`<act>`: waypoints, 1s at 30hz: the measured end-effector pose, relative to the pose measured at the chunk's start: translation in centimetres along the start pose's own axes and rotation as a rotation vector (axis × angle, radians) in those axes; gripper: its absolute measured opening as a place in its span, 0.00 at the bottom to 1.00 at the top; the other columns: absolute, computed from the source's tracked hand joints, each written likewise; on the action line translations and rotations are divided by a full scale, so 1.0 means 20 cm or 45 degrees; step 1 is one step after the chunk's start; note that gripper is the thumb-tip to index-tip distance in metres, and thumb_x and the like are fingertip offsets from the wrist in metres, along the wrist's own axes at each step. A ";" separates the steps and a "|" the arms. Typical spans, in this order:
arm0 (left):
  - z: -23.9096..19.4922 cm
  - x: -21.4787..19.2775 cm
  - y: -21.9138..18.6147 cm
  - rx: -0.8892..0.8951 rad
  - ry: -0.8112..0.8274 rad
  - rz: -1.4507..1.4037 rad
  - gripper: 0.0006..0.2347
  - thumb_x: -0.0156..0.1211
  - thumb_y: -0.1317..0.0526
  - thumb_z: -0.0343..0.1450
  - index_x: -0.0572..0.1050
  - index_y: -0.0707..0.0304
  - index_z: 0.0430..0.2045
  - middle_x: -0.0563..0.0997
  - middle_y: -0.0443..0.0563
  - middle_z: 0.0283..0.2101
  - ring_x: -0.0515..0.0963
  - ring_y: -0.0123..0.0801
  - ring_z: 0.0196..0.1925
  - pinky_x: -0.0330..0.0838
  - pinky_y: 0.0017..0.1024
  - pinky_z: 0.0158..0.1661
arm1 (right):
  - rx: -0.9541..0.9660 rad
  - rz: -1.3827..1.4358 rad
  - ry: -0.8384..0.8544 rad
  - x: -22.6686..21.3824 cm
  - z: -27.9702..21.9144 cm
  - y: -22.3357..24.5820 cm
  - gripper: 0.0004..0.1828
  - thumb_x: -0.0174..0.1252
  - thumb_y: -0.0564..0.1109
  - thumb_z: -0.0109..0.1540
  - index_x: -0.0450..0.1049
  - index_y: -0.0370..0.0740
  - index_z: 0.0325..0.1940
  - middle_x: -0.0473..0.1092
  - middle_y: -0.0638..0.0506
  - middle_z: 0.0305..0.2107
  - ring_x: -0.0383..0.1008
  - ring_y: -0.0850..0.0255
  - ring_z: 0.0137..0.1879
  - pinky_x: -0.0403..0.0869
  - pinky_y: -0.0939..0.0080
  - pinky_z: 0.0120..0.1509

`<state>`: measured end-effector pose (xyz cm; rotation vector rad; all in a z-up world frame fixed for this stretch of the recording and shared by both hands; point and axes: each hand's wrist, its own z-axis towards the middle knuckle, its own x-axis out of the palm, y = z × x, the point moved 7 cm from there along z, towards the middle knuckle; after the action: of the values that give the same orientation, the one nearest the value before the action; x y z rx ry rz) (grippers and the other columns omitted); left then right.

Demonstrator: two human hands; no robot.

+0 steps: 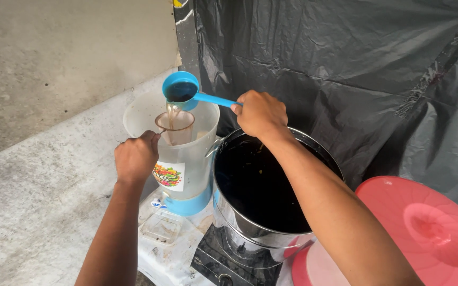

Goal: Filtering tea from a large metal pot into a plastic dispenser using a ladle and a cloth filter.

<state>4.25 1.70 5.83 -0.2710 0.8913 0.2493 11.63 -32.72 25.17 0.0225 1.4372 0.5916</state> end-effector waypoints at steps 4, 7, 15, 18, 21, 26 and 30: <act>0.01 0.00 0.00 -0.002 0.054 0.003 0.13 0.60 0.45 0.88 0.89 0.44 0.48 0.90 0.58 0.28 0.96 0.60 0.38 0.90 0.55 0.44 | -0.005 -0.035 -0.011 0.02 -0.02 0.01 0.22 0.57 0.56 0.80 0.88 0.51 0.73 0.88 0.43 0.50 0.90 0.40 0.61 0.83 0.34 0.67; 0.02 0.01 -0.02 0.012 0.070 0.024 0.14 0.59 0.45 0.88 0.89 0.46 0.49 0.91 0.58 0.29 0.96 0.60 0.38 0.90 0.55 0.44 | -0.020 -0.048 -0.046 0.03 -0.02 -0.01 0.22 0.57 0.55 0.80 0.87 0.50 0.73 0.88 0.43 0.48 0.90 0.41 0.59 0.83 0.34 0.65; 0.02 -0.06 -0.08 -0.002 0.131 0.009 0.14 0.58 0.47 0.88 0.88 0.50 0.48 0.93 0.60 0.32 0.97 0.59 0.40 0.91 0.56 0.47 | -0.022 -0.198 -0.111 0.06 0.04 -0.04 0.22 0.56 0.57 0.81 0.87 0.53 0.74 0.88 0.44 0.44 0.91 0.40 0.55 0.84 0.35 0.62; 0.03 -0.02 -0.07 0.021 0.189 -0.005 0.15 0.55 0.47 0.88 0.86 0.52 0.48 0.92 0.58 0.31 0.97 0.60 0.40 0.90 0.57 0.46 | -0.021 -0.210 -0.136 0.06 0.05 -0.04 0.22 0.57 0.58 0.80 0.88 0.53 0.72 0.88 0.42 0.44 0.91 0.38 0.54 0.85 0.34 0.61; 0.00 -0.03 -0.09 -0.026 0.216 -0.034 0.14 0.54 0.48 0.88 0.85 0.53 0.49 0.93 0.62 0.33 0.97 0.62 0.42 0.90 0.59 0.48 | -0.033 -0.234 -0.128 0.05 0.01 -0.02 0.22 0.56 0.58 0.81 0.87 0.53 0.73 0.89 0.42 0.45 0.91 0.39 0.55 0.85 0.34 0.62; 0.02 -0.02 -0.08 -0.019 0.225 -0.044 0.14 0.53 0.48 0.89 0.84 0.53 0.49 0.93 0.61 0.33 0.97 0.62 0.42 0.90 0.59 0.48 | -0.051 -0.253 -0.173 0.06 0.01 -0.03 0.22 0.57 0.59 0.80 0.88 0.54 0.72 0.88 0.41 0.45 0.91 0.37 0.55 0.85 0.33 0.62; 0.02 -0.02 -0.09 -0.003 0.222 -0.002 0.14 0.51 0.48 0.89 0.83 0.53 0.48 0.92 0.59 0.32 0.97 0.61 0.40 0.90 0.57 0.48 | -0.114 -0.302 -0.198 0.06 0.01 -0.03 0.21 0.58 0.58 0.80 0.89 0.53 0.71 0.88 0.40 0.44 0.92 0.36 0.54 0.85 0.33 0.61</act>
<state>4.82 0.09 6.64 -0.2988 1.0630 0.2281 11.96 -32.69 23.91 -0.1670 1.2401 0.4480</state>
